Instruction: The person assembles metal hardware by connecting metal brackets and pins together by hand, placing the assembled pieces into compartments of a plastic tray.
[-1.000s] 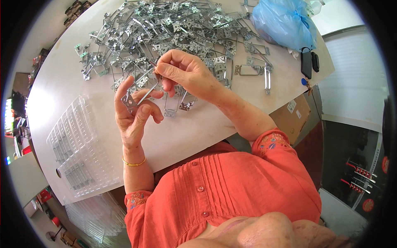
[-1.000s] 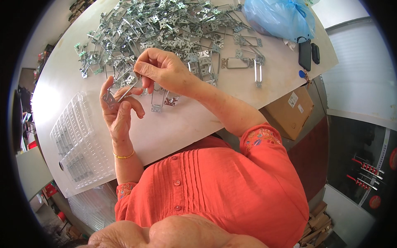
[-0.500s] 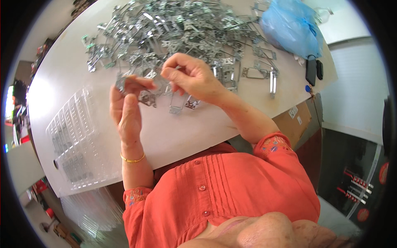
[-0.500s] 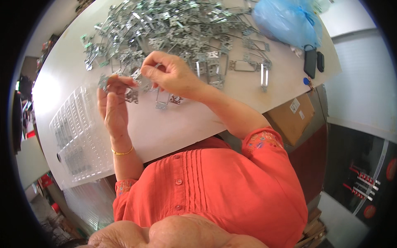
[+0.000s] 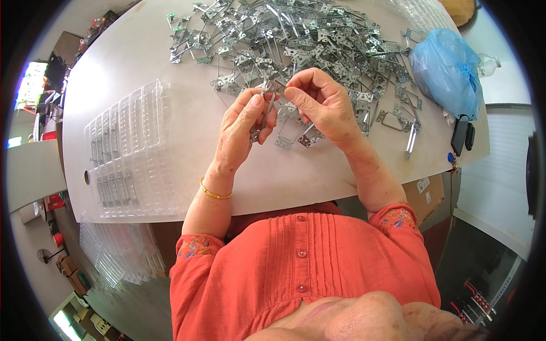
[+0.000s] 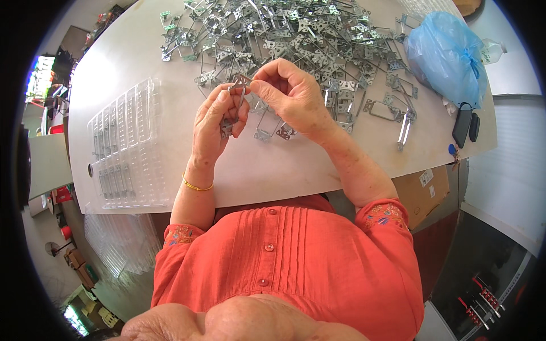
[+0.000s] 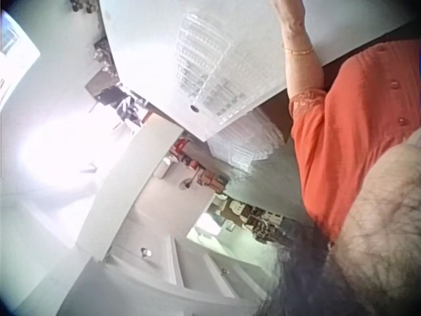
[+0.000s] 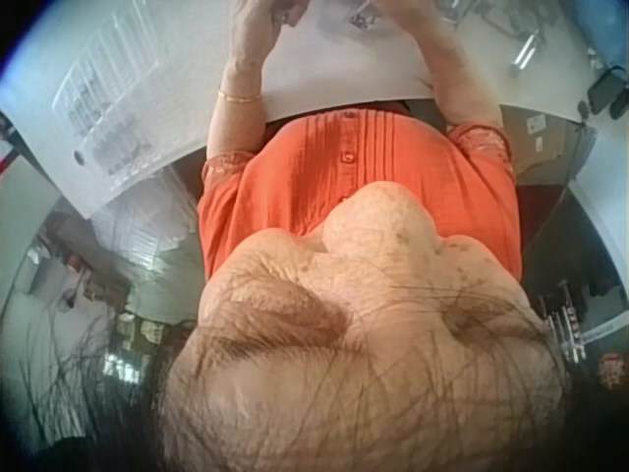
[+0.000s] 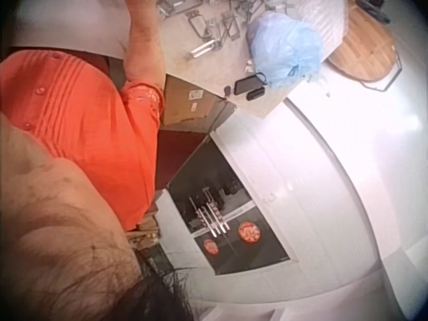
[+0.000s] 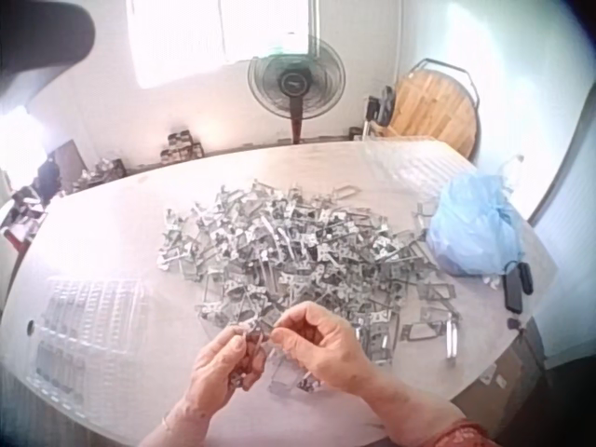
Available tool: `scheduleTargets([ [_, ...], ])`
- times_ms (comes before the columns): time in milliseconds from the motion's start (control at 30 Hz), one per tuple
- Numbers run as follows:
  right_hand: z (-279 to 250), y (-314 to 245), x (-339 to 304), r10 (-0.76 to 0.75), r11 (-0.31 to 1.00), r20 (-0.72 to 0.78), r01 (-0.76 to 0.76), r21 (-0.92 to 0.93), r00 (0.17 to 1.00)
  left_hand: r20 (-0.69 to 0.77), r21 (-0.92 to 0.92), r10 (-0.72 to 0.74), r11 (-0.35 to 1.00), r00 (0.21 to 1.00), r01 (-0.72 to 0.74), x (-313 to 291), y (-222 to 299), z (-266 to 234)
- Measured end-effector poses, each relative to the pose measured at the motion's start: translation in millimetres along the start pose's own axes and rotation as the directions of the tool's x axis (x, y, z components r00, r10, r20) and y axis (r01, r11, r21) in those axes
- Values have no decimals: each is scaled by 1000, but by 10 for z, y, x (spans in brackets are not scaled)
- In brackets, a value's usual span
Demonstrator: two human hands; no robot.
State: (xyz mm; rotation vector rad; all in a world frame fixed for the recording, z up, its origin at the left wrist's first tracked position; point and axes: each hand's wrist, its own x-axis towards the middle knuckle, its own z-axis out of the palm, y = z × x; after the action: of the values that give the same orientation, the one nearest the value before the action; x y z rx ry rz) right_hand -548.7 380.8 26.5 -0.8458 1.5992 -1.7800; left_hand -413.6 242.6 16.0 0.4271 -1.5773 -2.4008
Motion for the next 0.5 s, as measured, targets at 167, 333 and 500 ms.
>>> scheduleTargets([
  [167,15,-21,-11,-22,998,1,22,-67,1000,-30,68,31,997,999,-29,0,-25,8],
  [333,18,10,-20,-50,993,-17,48,-104,999,-68,110,40,993,997,-32,7,-16,12],
  [500,30,38,-18,-77,991,-4,76,-109,997,-92,131,36,991,995,-24,6,-11,26],
])
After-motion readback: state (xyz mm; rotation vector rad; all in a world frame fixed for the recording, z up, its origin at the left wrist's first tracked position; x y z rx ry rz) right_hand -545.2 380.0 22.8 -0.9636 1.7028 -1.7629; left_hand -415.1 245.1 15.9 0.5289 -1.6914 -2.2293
